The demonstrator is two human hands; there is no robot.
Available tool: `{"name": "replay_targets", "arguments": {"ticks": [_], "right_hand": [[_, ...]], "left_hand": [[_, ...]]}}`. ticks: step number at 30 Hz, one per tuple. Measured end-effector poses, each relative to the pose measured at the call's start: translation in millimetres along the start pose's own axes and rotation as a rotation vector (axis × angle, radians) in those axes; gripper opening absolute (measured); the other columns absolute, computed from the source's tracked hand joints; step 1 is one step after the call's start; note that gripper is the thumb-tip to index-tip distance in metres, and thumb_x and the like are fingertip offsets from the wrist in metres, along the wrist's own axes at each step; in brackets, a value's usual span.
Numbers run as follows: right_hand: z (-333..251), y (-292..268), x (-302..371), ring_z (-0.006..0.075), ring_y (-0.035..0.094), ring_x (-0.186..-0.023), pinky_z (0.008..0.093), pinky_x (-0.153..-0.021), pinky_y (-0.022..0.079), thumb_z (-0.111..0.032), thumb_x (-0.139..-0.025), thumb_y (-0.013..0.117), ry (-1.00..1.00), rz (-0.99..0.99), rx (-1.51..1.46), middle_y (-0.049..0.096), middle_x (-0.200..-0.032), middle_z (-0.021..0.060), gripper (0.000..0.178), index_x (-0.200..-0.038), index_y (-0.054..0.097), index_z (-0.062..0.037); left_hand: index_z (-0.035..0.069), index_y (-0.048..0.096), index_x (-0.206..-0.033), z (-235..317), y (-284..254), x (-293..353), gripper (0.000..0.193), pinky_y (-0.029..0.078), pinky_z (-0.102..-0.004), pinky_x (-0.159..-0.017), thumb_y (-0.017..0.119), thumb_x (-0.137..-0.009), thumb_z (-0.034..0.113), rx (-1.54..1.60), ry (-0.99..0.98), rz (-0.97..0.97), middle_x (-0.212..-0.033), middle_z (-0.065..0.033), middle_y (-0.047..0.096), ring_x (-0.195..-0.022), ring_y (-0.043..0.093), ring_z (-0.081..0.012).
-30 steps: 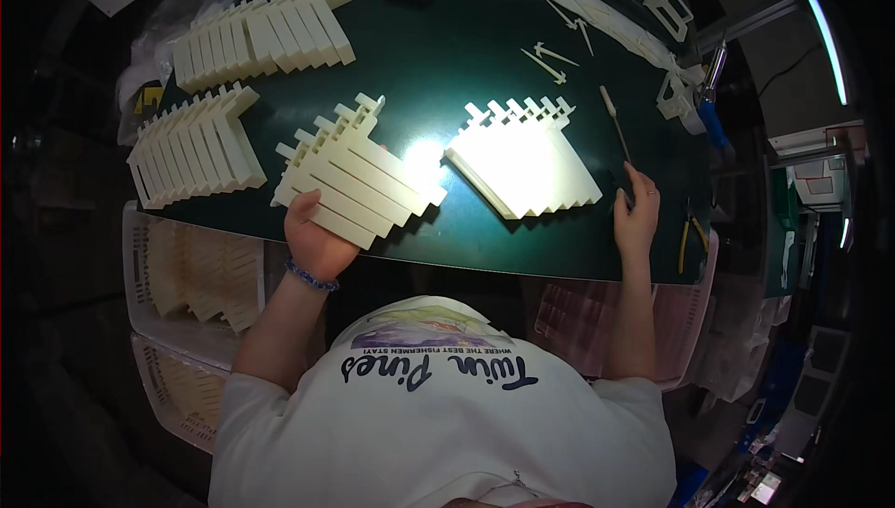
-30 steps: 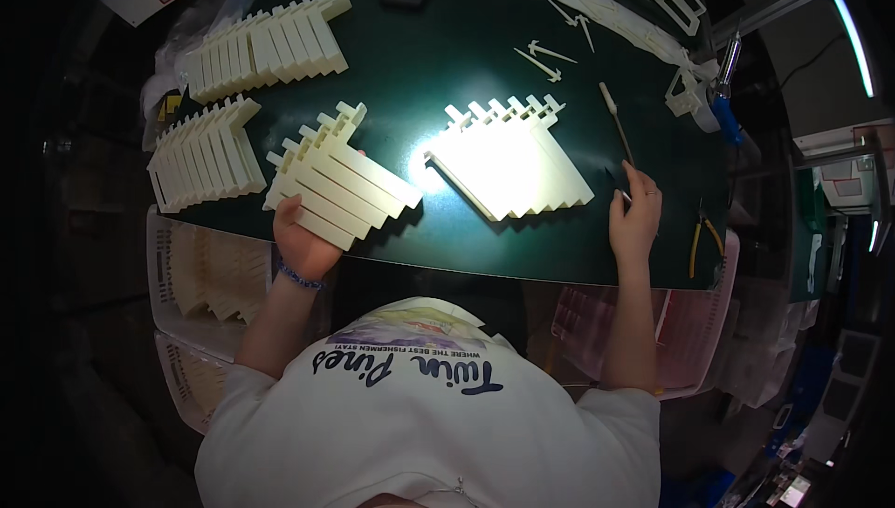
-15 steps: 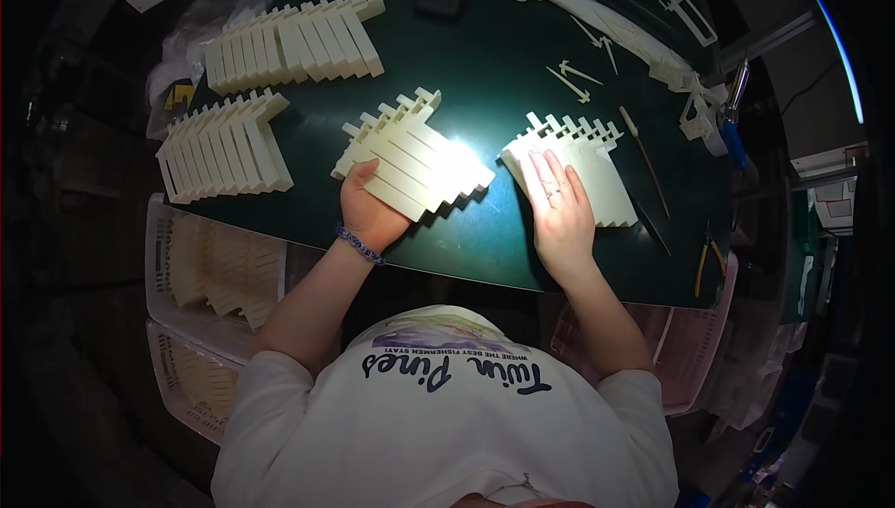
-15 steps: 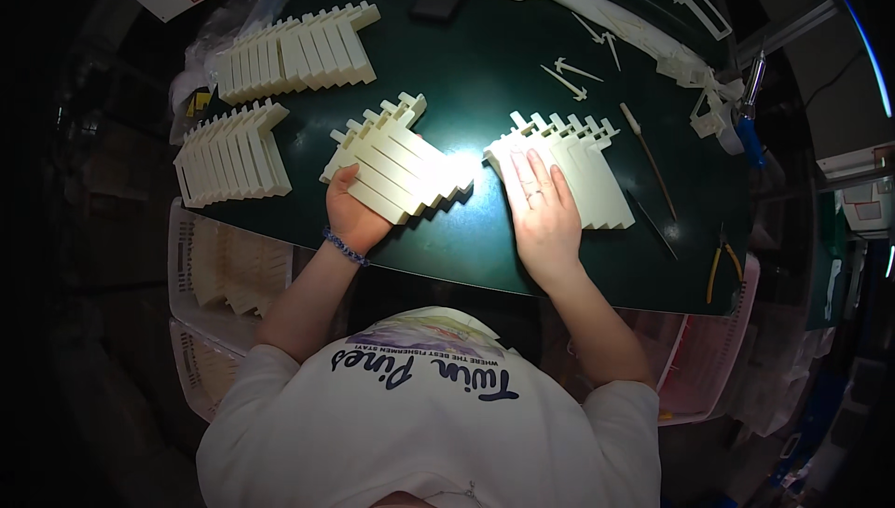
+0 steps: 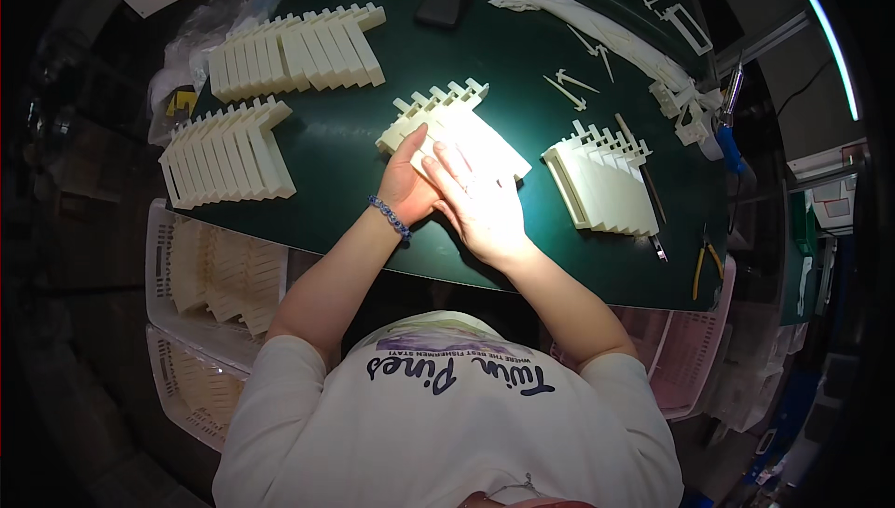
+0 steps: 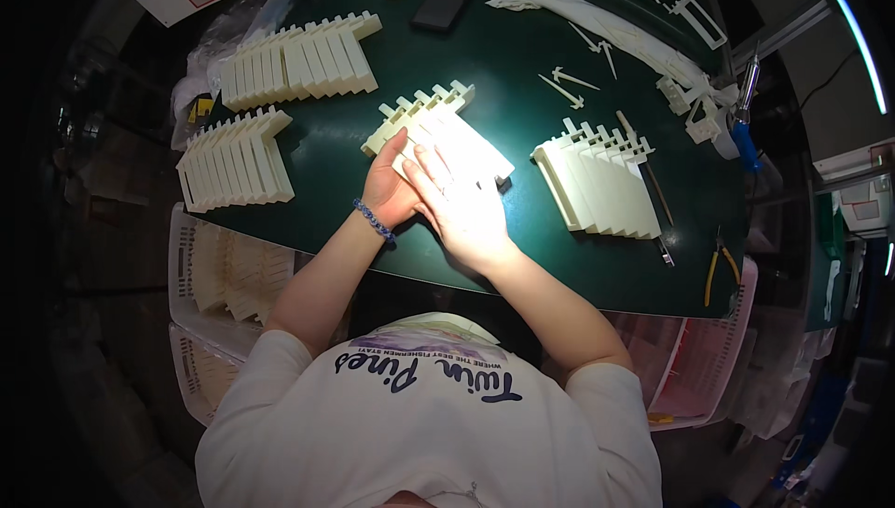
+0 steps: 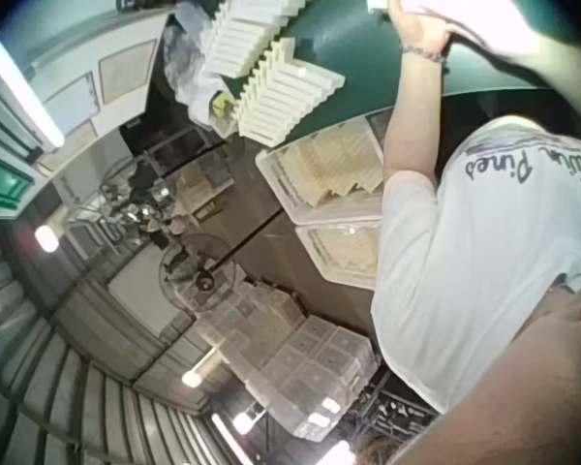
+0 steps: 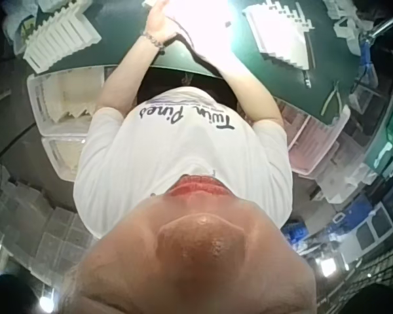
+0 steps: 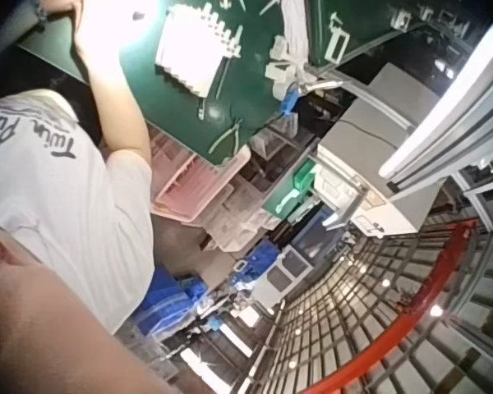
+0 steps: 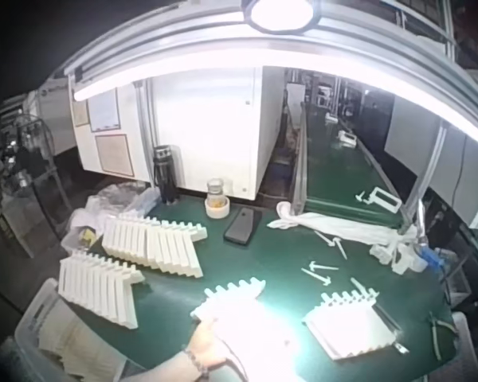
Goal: The recorder is assembling and inspecting white plastic components at a manufacturing station, using a brush and a hot air tool.
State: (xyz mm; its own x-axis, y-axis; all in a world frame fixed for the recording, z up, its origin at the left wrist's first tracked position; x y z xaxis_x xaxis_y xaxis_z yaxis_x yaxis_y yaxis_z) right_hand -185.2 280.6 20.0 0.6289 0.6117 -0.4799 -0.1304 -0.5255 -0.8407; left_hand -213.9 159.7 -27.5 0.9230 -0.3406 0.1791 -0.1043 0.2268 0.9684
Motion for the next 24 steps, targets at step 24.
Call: {"name": "replay_targets", "arguments": {"ticks": [24], "right_hand": [[30, -21, 11, 0.0345, 0.040, -0.128, 0.0465, -0.107, 0.024, -0.022, -0.080, 0.066, 0.388, 0.258, -0.101, 0.046, -0.135, 0.0183, 0.057, -0.130, 0.047, -0.0024]], "left_hand": [[0.006, 0.002, -0.148, 8, 22, 98, 0.072, 0.026, -0.0421, -0.112, 0.046, -0.092, 0.006, -0.693, 0.369, 0.278, -0.153, -0.0163, 0.009, -0.133, 0.034, -0.0351]]}}
Point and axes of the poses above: each hand's wrist, its own x-axis away from the middle knuckle, its own y-axis out of the palm, z = x × y, the point moved 3 cm from there along -x, towards the middle knuckle
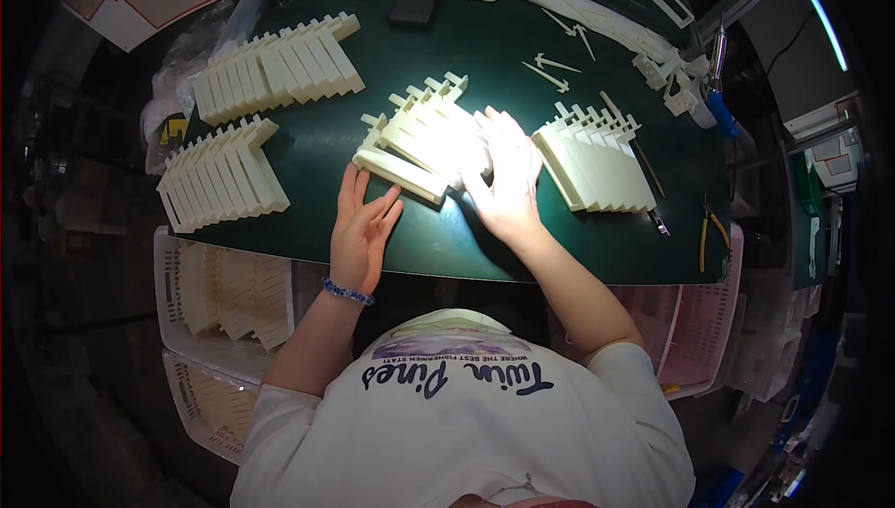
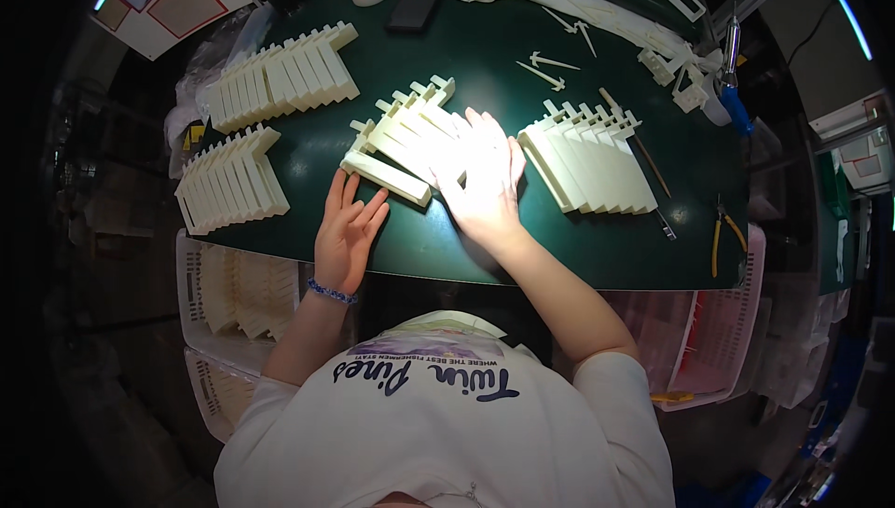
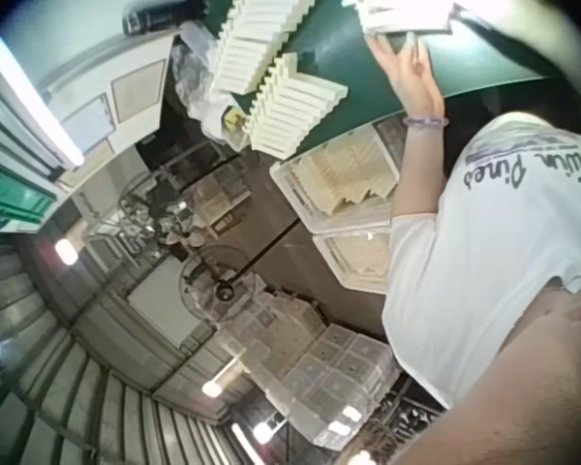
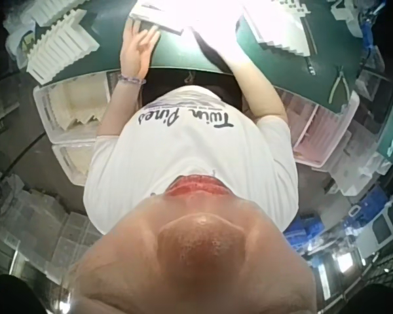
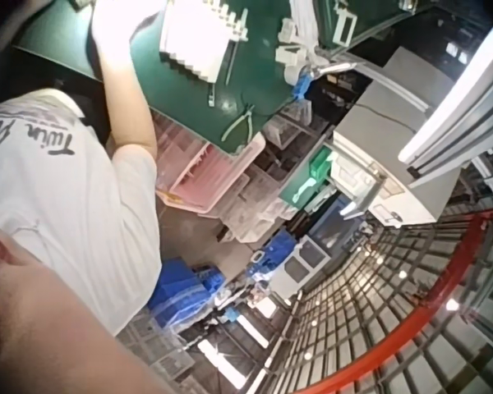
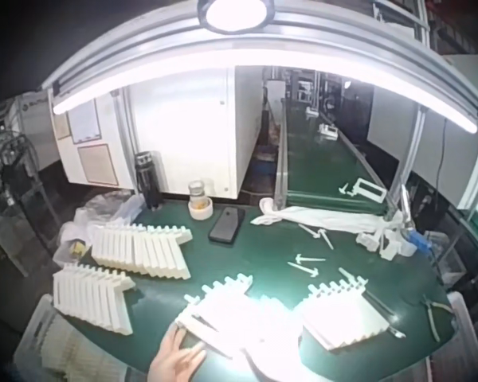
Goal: The recorder is assembling and inspecting white plastic components at a manufacturing station, using a brush and a hot air tool.
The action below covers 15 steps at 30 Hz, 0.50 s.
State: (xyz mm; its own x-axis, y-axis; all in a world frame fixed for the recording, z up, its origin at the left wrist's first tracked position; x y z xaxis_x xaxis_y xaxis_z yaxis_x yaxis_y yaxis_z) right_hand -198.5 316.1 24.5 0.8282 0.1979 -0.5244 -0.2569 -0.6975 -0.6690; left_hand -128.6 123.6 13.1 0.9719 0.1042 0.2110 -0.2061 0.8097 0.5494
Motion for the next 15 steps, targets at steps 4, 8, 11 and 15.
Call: {"name": "replay_targets", "arguments": {"ticks": [4, 8, 11, 15], "right_hand": [[17, 21, -1, 0.0337, 0.040, -0.126, 0.0454, -0.105, 0.028, -0.019, -0.080, 0.064, -0.017, -0.046, -0.115, 0.046, -0.134, 0.0180, 0.055, -0.130, 0.046, -0.0024], [20, 28, -19, 0.0333, 0.036, -0.130, 0.0473, -0.107, 0.026, -0.027, -0.083, 0.063, -0.002, -0.006, -0.014, 0.040, -0.138, 0.0175, 0.057, -0.132, 0.044, -0.0056], [18, 23, -27, 0.0321, 0.025, -0.137, 0.0530, -0.110, 0.016, -0.034, -0.082, 0.063, 0.007, -0.076, 0.020, 0.035, -0.142, 0.0159, 0.061, -0.134, 0.043, -0.0093], [21, -64, -20, 0.0295, 0.033, -0.133, 0.0487, -0.110, 0.018, -0.027, -0.081, 0.067, -0.039, 0.046, 0.044, 0.043, -0.138, 0.0121, 0.054, -0.130, 0.049, -0.0106]], "left_hand": [[0.008, 0.002, -0.149, 3, 10, -24, 0.074, 0.030, -0.0418, -0.110, 0.048, -0.090, 0.004, -0.050, -0.041, -0.028, -0.154, -0.0152, 0.007, -0.132, 0.035, -0.0336], [0.006, 0.008, -0.148, 3, 22, -54, 0.073, 0.034, -0.0412, -0.107, 0.051, -0.089, 0.005, -0.060, -0.038, -0.082, -0.152, -0.0159, 0.015, -0.131, 0.037, -0.0319], [0.001, 0.023, -0.142, -2, 18, -66, 0.059, 0.039, -0.0354, -0.103, 0.050, -0.090, 0.005, -0.071, 0.049, 0.094, -0.142, -0.0175, 0.029, -0.123, 0.043, -0.0277], [0.001, 0.041, -0.124, -29, 30, -34, 0.037, 0.044, -0.0265, -0.088, 0.052, -0.089, 0.004, -0.202, 0.218, -0.088, -0.111, -0.0095, 0.050, -0.098, 0.052, -0.0140]]}}
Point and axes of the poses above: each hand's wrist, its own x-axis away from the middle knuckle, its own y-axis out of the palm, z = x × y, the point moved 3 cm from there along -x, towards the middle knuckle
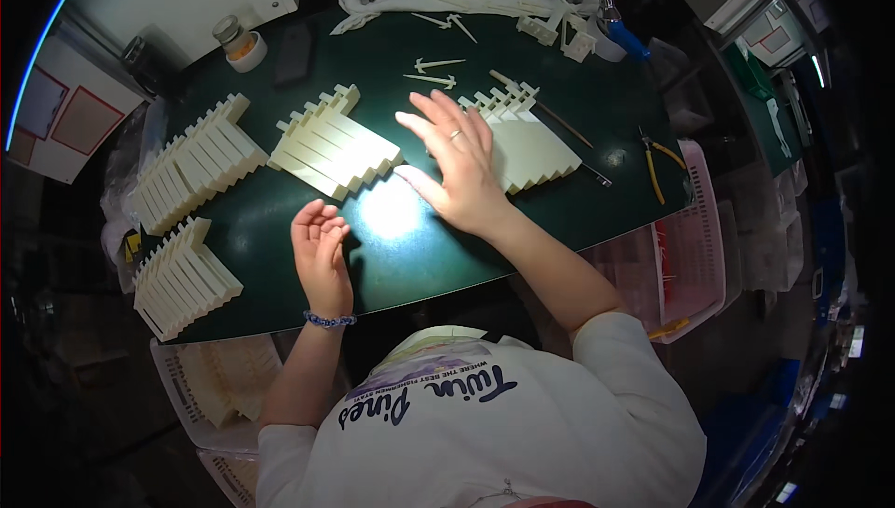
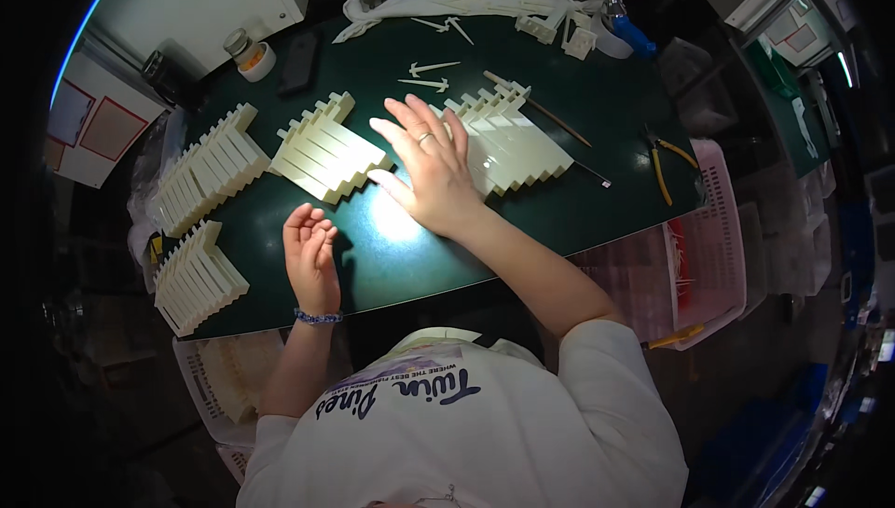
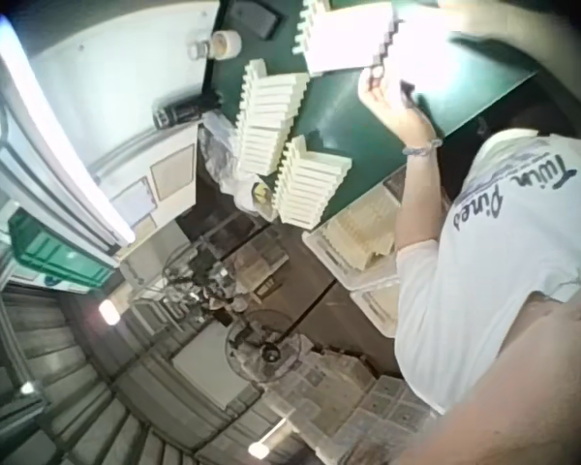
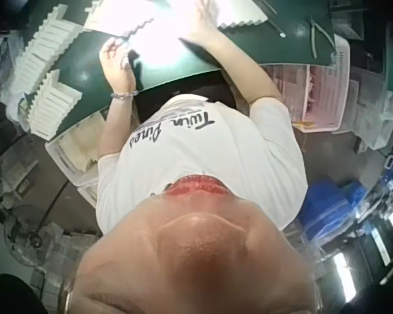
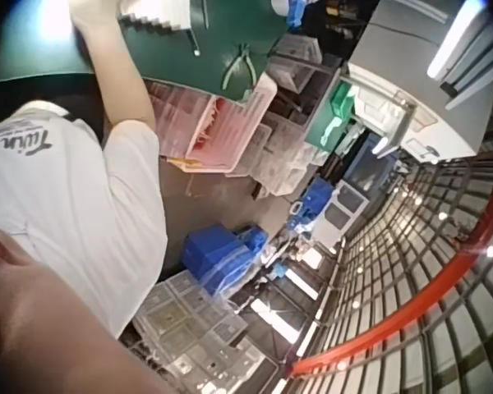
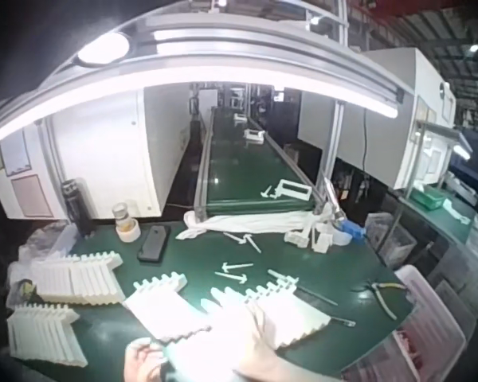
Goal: The recorder is assembling and inspecting white plastic components at a manufacturing station, using a brush and a hot air tool.
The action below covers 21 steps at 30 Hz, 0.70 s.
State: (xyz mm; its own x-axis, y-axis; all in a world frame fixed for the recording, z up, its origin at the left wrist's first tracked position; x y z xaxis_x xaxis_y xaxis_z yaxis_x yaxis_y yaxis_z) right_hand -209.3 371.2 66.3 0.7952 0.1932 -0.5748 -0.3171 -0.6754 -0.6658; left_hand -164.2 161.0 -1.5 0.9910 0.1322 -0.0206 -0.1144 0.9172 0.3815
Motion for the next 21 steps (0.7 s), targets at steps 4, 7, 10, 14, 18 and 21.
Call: {"name": "replay_targets", "arguments": {"ticks": [4, 7, 10, 14, 18, 21], "right_hand": [[82, -68, 38, 0.0273, 0.050, -0.116, 0.0367, -0.098, 0.038, -0.016, -0.084, 0.063, 0.326, 0.164, 0.151, 0.055, -0.124, 0.0120, 0.041, -0.124, 0.054, -0.0071], [134, -78, 70, 0.0205, 0.057, -0.104, 0.0311, -0.090, 0.044, -0.015, -0.088, 0.060, 0.610, 0.157, -0.056, 0.060, -0.116, 0.0109, 0.036, -0.123, 0.055, -0.0043], [153, -66, 81, 0.0139, 0.059, -0.095, 0.0266, -0.085, 0.046, -0.015, -0.092, 0.056, 0.726, 0.156, -0.292, 0.063, -0.108, 0.0088, 0.031, -0.120, 0.058, -0.0016], [135, -55, 80, 0.0150, 0.063, -0.092, 0.0265, -0.084, 0.047, -0.013, -0.091, 0.056, 0.709, 0.163, -0.333, 0.067, -0.102, 0.0100, 0.026, -0.114, 0.062, -0.0023], [106, -47, 97, 0.0145, 0.062, -0.095, 0.0256, -0.085, 0.047, -0.009, -0.092, 0.054, 0.679, 0.171, -0.411, 0.066, -0.106, 0.0108, 0.026, -0.116, 0.061, -0.0003], [77, -48, 109, 0.0112, 0.060, -0.096, 0.0229, -0.088, 0.045, -0.006, -0.094, 0.050, 0.707, 0.134, -0.539, 0.064, -0.110, 0.0090, 0.028, -0.121, 0.057, 0.0020]], "left_hand": [[-0.005, 0.034, -0.136, -23, 61, 11, 0.053, 0.042, -0.0310, -0.099, 0.055, -0.088, 0.008, 0.375, -0.587, -0.383, -0.130, -0.0182, 0.048, -0.118, 0.051, -0.0243], [-0.006, 0.033, -0.137, -51, 100, -12, 0.057, 0.039, -0.0340, -0.105, 0.057, -0.088, 0.011, 0.630, -0.723, -0.357, -0.139, -0.0193, 0.042, -0.125, 0.046, -0.0285], [-0.008, 0.036, -0.132, -71, 129, -33, 0.051, 0.037, -0.0380, -0.107, 0.051, -0.090, 0.016, 0.752, -0.874, -0.333, -0.135, -0.0218, 0.044, -0.123, 0.047, -0.0316], [-0.004, 0.035, -0.134, -78, 159, -45, 0.053, 0.031, -0.0455, -0.109, 0.048, -0.091, 0.025, 0.857, -0.872, -0.430, -0.136, -0.0207, 0.044, -0.126, 0.043, -0.0319], [0.002, 0.034, -0.139, -74, 148, -22, 0.064, 0.026, -0.0491, -0.110, 0.054, -0.086, 0.033, 1.001, -0.970, -0.315, -0.139, -0.0192, 0.041, -0.127, 0.041, -0.0336], [0.004, 0.034, -0.139, -58, 133, -9, 0.068, 0.025, -0.0498, -0.110, 0.054, -0.084, 0.038, 1.082, -0.948, -0.389, -0.142, -0.0179, 0.040, -0.128, 0.040, -0.0336]]}}
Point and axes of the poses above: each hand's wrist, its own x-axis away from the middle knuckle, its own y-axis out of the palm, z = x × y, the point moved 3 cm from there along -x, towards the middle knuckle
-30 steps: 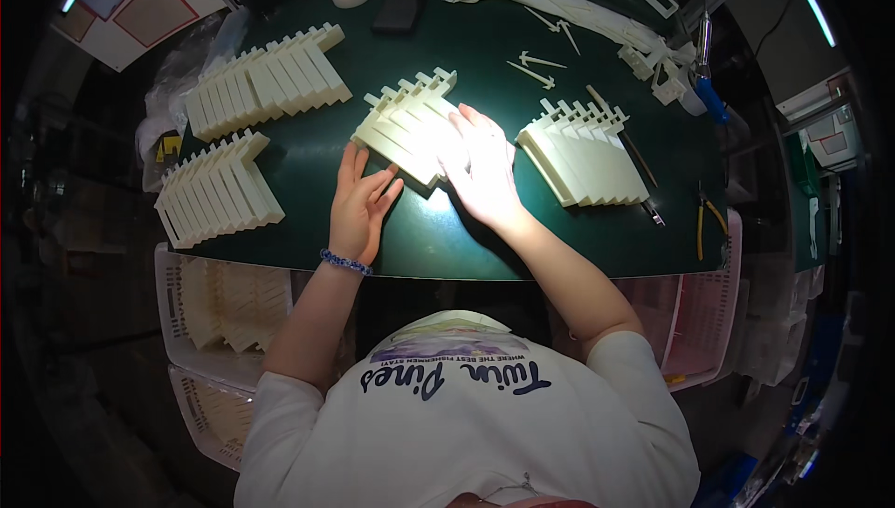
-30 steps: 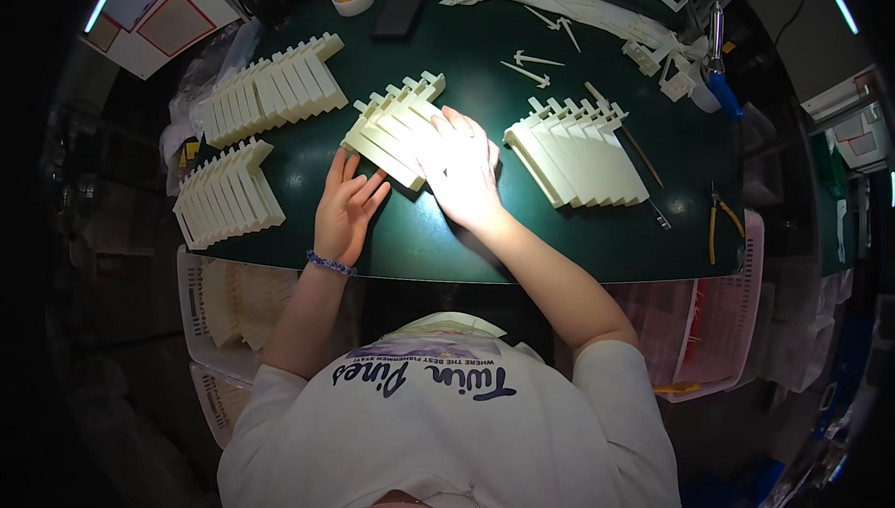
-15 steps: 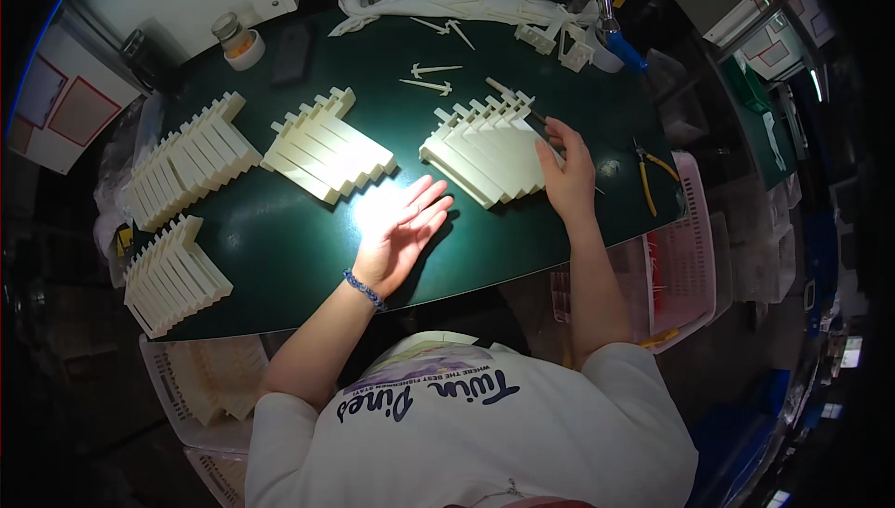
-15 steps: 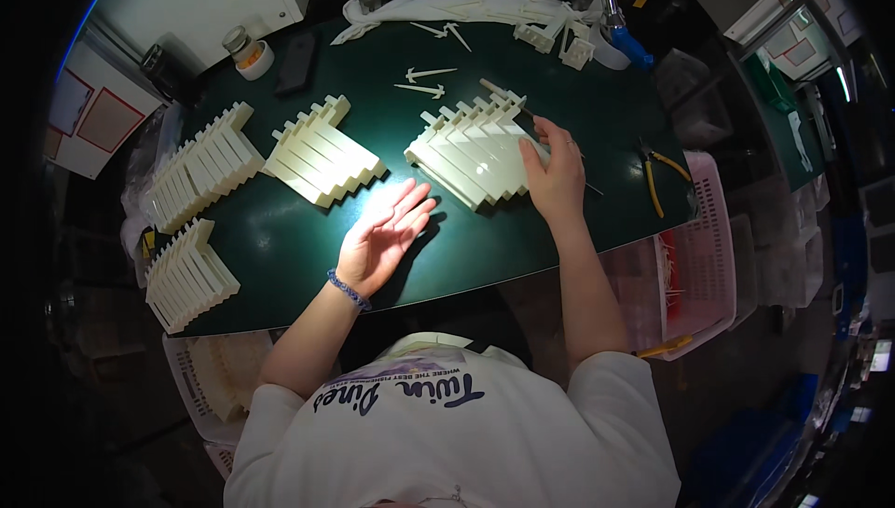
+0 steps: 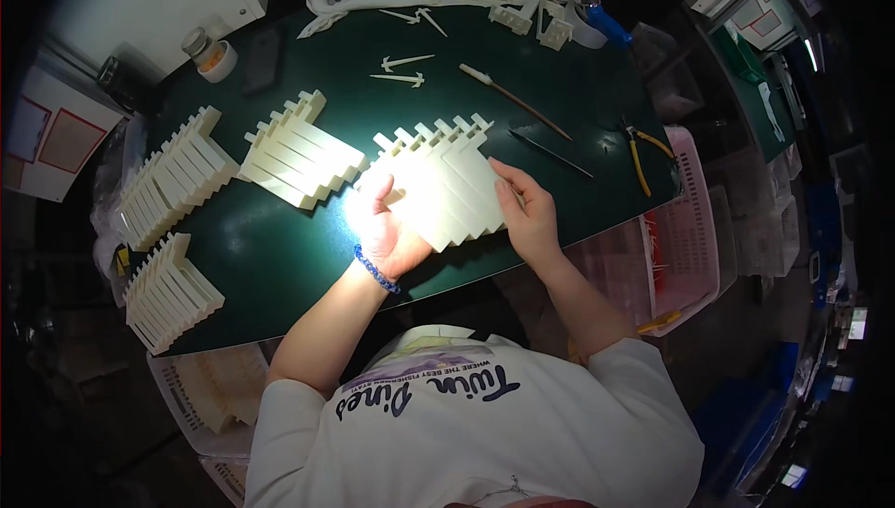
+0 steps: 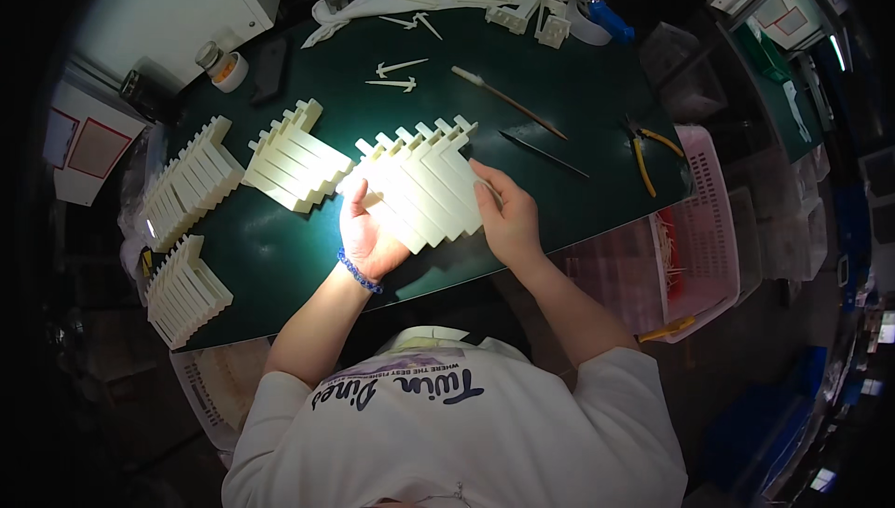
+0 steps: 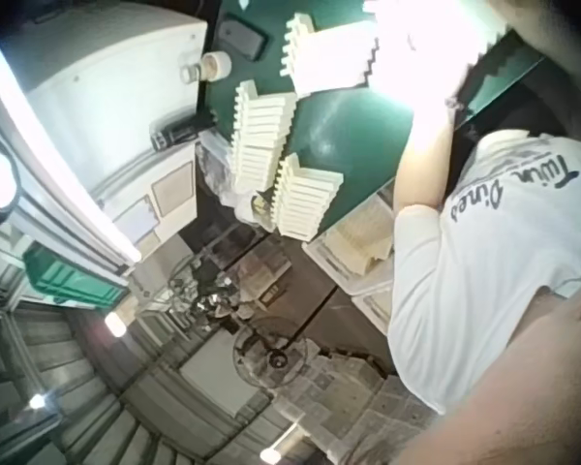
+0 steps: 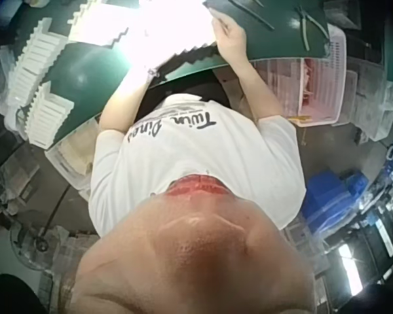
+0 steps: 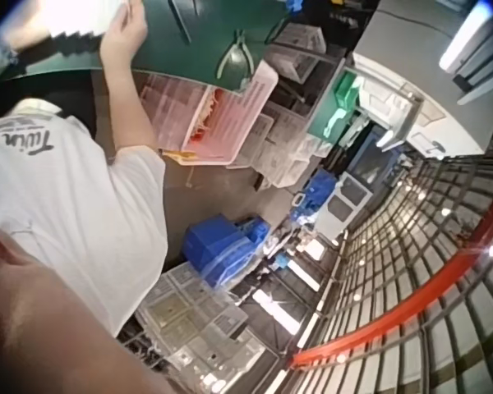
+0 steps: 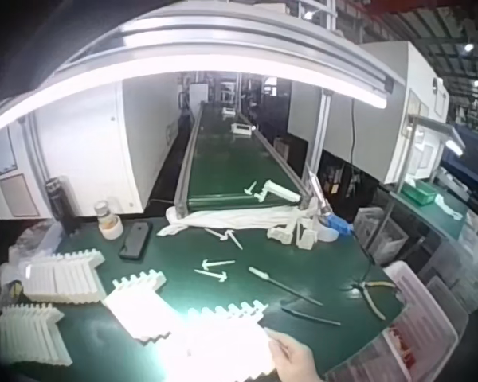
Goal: The recorder is assembling and inspecting white plastic components at a manufacturing station, using a brush and a hot air tool.
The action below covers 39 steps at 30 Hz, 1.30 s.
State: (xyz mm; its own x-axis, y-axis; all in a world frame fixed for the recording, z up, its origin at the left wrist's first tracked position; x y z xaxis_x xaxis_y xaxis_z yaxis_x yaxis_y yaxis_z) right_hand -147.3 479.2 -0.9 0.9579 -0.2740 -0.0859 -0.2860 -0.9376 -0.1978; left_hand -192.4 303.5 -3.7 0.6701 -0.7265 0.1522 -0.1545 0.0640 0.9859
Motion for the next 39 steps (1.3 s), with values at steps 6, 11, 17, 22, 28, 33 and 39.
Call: {"name": "replay_targets", "arguments": {"ticks": [6, 11, 17, 22, 28, 33, 39], "right_hand": [[-17, 18, 42, 0.0097, 0.057, -0.102, 0.0224, -0.088, 0.044, -0.005, -0.097, 0.045, -0.032, -0.112, -0.215, 0.060, -0.114, 0.0087, 0.034, -0.130, 0.047, 0.0021], [-37, 26, 75, 0.0122, 0.056, -0.098, 0.0253, -0.088, 0.044, -0.012, -0.098, 0.046, -0.090, -0.494, -0.055, 0.058, -0.116, 0.0112, 0.038, -0.132, 0.044, 0.0042], [-18, -58, -34, 0.0238, 0.056, -0.096, 0.0326, -0.083, 0.046, -0.016, -0.084, 0.066, -0.478, 0.125, 1.014, 0.059, -0.108, 0.0111, 0.040, -0.121, 0.058, -0.0075], [14, -74, -56, 0.0254, 0.061, -0.089, 0.0311, -0.076, 0.049, -0.009, -0.087, 0.060, -0.444, -0.099, 0.995, 0.062, -0.097, 0.0108, 0.018, -0.104, 0.058, -0.0034], [-67, -24, -6, 0.0129, 0.053, -0.071, 0.0249, -0.066, 0.041, 0.001, -0.088, 0.054, -0.222, -0.437, 0.437, 0.057, -0.079, 0.0058, 0.014, -0.101, 0.060, -0.0012], [-94, -19, 14, 0.0158, 0.048, -0.066, 0.0277, -0.065, 0.036, 0.003, -0.077, 0.061, -0.534, -0.560, 0.543, 0.053, -0.071, 0.0006, 0.024, -0.098, 0.067, -0.0078], [-100, -18, 24, 0.0132, 0.049, -0.063, 0.0294, -0.066, 0.034, -0.003, -0.070, 0.066, -0.703, -0.598, 0.778, 0.048, -0.066, -0.0030, 0.024, -0.092, 0.070, -0.0141]], "left_hand": [[0.005, 0.034, -0.140, -2, -6, 50, 0.072, 0.027, -0.0516, -0.109, 0.054, -0.083, 0.042, -0.124, 0.148, 0.006, -0.142, -0.0172, 0.039, -0.131, 0.038, -0.0351], [0.008, 0.027, -0.144, 12, -4, 110, 0.085, 0.029, -0.0539, -0.108, 0.062, -0.077, 0.046, -0.411, 0.160, -0.131, -0.146, -0.0177, 0.032, -0.133, 0.035, -0.0357], [0.005, 0.025, -0.144, 24, -34, 172, 0.100, 0.032, -0.0487, -0.108, 0.083, -0.067, 0.031, -0.558, 0.237, -0.319, -0.146, -0.0173, 0.031, -0.134, 0.032, -0.0325], [-0.001, 0.030, -0.140, 31, -43, 191, 0.093, 0.033, -0.0449, -0.107, 0.083, -0.069, 0.026, -0.717, 0.211, -0.453, -0.143, -0.0176, 0.036, -0.131, 0.037, -0.0309], [-0.003, 0.032, -0.139, 32, -45, 202, 0.092, 0.034, -0.0440, -0.105, 0.083, -0.070, 0.030, -0.782, 0.273, -0.467, -0.142, -0.0188, 0.037, -0.129, 0.039, -0.0298], [-0.004, 0.034, -0.138, 37, -52, 198, 0.091, 0.034, -0.0441, -0.105, 0.084, -0.069, 0.028, -0.762, 0.254, -0.471, -0.141, -0.0185, 0.038, -0.129, 0.039, -0.0296], [-0.003, 0.033, -0.138, 38, -59, 199, 0.094, 0.034, -0.0441, -0.105, 0.085, -0.067, 0.027, -0.695, 0.217, -0.406, -0.140, -0.0177, 0.040, -0.129, 0.040, -0.0286]]}}
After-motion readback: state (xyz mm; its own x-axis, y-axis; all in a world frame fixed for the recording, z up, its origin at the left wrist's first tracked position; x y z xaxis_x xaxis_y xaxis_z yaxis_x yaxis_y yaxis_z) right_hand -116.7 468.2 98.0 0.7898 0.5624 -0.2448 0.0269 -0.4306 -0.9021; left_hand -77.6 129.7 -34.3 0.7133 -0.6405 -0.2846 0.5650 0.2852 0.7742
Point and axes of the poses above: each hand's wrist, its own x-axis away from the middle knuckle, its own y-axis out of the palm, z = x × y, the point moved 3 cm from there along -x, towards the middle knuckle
